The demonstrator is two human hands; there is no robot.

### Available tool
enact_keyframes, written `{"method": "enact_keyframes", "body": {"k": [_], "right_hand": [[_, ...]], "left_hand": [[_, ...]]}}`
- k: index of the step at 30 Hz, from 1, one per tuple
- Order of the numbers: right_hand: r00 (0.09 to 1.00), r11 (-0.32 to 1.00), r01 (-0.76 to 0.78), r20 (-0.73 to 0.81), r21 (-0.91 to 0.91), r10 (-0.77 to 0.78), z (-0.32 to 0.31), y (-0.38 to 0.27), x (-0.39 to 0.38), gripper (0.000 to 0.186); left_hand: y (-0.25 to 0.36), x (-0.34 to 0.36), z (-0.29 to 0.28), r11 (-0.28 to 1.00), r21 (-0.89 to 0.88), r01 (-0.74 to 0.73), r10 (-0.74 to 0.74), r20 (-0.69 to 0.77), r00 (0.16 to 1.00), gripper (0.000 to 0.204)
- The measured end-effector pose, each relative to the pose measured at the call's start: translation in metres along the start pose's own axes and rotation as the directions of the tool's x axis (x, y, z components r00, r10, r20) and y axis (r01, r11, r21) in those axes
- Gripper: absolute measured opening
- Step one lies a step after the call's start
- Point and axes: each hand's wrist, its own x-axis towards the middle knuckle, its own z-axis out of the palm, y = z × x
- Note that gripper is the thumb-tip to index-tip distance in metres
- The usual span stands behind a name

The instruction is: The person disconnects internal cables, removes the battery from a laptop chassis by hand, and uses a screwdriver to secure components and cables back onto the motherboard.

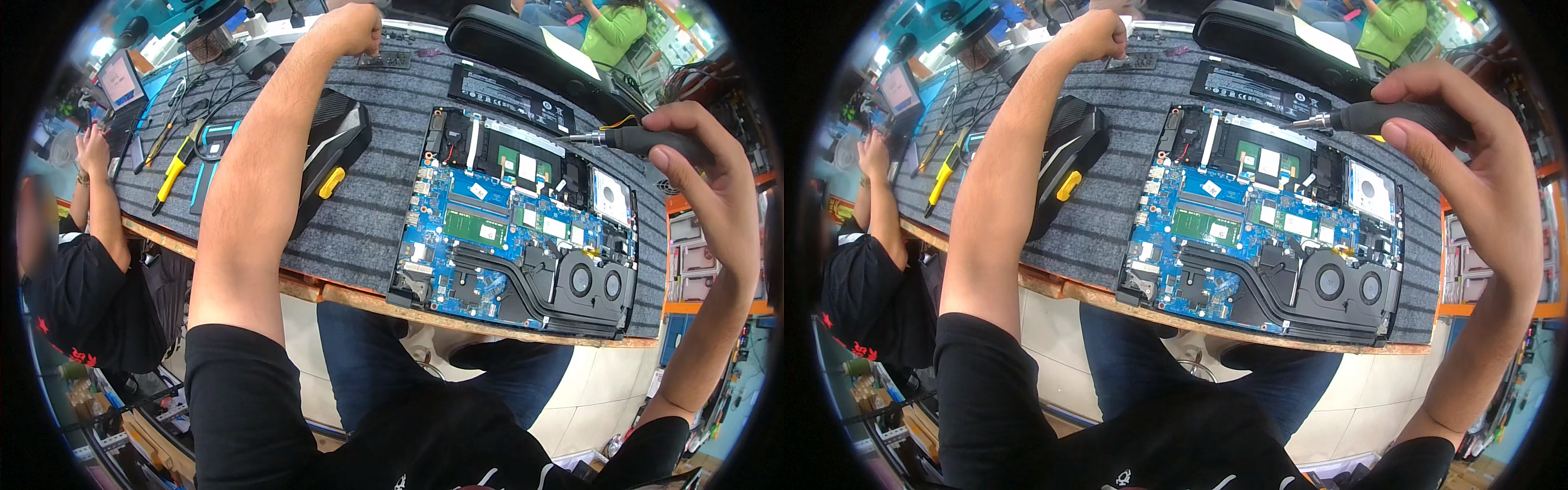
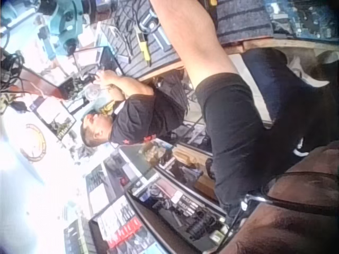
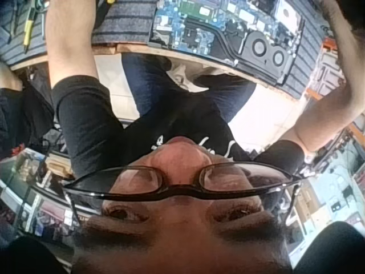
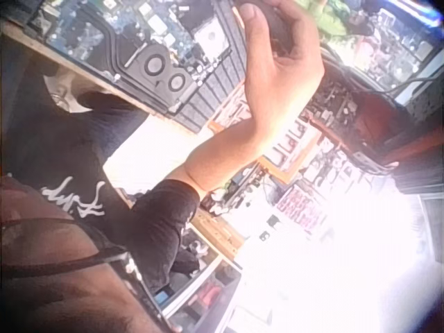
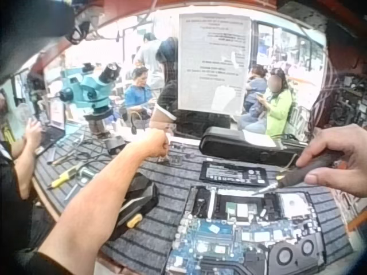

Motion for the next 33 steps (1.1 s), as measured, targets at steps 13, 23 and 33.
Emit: {"method": "enact_keyframes", "body": {"k": [13, 23, 33], "right_hand": [[1.0, 1.0, 0.022, -0.002, -0.007, -0.022, 0.001, -0.003, 0.002, 0.023], [1.0, 0.999, 0.008, 0.014, 0.051, -0.008, 0.005, -0.01, 0.001, 0.025], [0.991, 0.989, 0.131, 0.051, -0.066, -0.128, 0.007, -0.033, 0.0, 0.026]], "left_hand": [[-0.002, -0.001, 0.004, 0.993, 0.119, 0.009, -0.008, -0.009, 1.0, 0.011], [-0.009, -0.002, -0.004, 0.99, 0.137, 0.016, 0.006, -0.154, 0.988, 0.018], [-0.021, 0.01, 0.016, 0.976, 0.215, 0.013, 0.009, -0.105, 0.994, 0.017]]}}
